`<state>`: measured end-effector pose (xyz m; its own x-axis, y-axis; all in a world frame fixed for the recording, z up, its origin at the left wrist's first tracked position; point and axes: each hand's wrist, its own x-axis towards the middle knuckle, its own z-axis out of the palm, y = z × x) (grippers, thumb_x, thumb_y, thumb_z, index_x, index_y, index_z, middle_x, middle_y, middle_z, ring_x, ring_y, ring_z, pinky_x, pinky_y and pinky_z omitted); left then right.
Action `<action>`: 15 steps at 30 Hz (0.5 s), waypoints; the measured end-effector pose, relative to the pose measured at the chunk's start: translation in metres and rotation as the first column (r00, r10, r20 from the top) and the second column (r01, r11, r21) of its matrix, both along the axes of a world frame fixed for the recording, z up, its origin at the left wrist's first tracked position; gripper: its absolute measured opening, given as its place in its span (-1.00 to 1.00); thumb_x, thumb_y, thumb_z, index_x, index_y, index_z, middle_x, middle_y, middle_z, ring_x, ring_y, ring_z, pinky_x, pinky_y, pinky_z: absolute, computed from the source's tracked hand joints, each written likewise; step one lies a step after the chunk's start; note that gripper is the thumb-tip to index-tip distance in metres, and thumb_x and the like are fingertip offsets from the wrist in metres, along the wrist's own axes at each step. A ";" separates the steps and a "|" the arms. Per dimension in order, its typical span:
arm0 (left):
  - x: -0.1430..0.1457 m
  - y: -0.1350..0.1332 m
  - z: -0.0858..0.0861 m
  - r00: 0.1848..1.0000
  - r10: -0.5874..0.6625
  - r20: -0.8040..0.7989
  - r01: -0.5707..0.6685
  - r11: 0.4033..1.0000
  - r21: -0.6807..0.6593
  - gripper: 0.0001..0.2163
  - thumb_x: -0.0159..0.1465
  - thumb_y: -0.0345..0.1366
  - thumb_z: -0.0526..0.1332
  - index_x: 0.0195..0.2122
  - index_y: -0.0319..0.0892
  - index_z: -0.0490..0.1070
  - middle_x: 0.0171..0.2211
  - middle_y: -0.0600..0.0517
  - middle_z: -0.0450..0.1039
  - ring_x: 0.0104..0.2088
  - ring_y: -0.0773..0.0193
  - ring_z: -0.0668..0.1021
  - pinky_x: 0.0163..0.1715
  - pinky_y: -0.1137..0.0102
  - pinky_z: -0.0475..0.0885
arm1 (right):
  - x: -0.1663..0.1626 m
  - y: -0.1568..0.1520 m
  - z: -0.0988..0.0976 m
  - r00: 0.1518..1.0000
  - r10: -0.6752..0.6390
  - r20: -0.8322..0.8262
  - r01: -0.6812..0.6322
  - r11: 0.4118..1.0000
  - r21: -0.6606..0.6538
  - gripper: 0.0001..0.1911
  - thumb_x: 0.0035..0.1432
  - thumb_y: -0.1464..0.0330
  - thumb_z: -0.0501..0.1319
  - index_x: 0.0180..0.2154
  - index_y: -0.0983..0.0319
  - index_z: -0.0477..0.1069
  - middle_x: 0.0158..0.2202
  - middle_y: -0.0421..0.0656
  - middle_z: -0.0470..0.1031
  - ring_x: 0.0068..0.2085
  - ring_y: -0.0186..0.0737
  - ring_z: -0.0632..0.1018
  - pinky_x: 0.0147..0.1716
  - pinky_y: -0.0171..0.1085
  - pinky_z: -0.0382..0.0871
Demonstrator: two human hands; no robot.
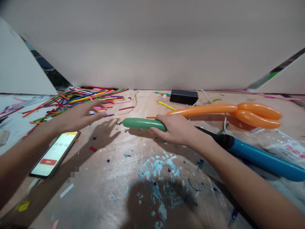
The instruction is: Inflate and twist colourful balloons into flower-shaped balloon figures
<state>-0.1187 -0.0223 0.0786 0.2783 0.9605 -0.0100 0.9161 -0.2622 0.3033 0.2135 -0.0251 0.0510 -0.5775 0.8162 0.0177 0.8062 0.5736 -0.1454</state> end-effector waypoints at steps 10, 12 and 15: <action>-0.114 -0.062 -0.047 0.879 0.235 -0.414 -0.345 0.914 -0.214 -0.22 0.13 0.01 0.15 0.34 -0.20 0.04 0.13 -0.24 0.40 0.05 -0.28 0.47 -0.09 0.13 0.34 | -0.009 0.001 0.016 0.994 0.032 -0.104 -0.026 0.998 0.061 -0.59 0.26 0.05 0.02 -0.27 0.24 0.40 -0.38 -0.06 0.48 -0.41 -0.17 0.44 -0.43 -0.25 0.15; -0.104 -0.063 -0.045 0.891 0.239 -0.387 -0.328 0.927 -0.182 -0.24 0.14 -0.03 0.14 0.34 -0.24 0.05 0.02 -0.24 0.49 -0.01 -0.27 0.50 -0.12 0.15 0.34 | -0.011 0.000 0.018 0.993 0.041 -0.115 -0.037 0.999 0.037 -0.61 0.25 0.07 0.03 -0.26 0.24 0.41 -0.36 -0.06 0.49 -0.40 -0.17 0.45 -0.42 -0.24 0.17; -0.098 -0.067 -0.047 0.881 0.251 -0.401 -0.333 0.931 -0.149 -0.24 0.16 -0.05 0.10 0.36 -0.26 0.00 -0.13 -0.19 0.55 -0.10 -0.22 0.54 -0.16 0.17 0.35 | -0.009 -0.003 0.017 0.990 0.047 -0.136 -0.047 0.999 0.006 -0.66 0.25 0.12 0.05 -0.25 0.24 0.41 -0.33 -0.07 0.51 -0.36 -0.16 0.47 -0.37 -0.24 0.22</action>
<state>-0.2171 -0.0896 0.0314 -0.0780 0.9616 -0.2633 0.9964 0.0660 -0.0541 0.2045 -0.0278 0.0682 -0.6075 0.7879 0.1008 0.7511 0.6111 -0.2500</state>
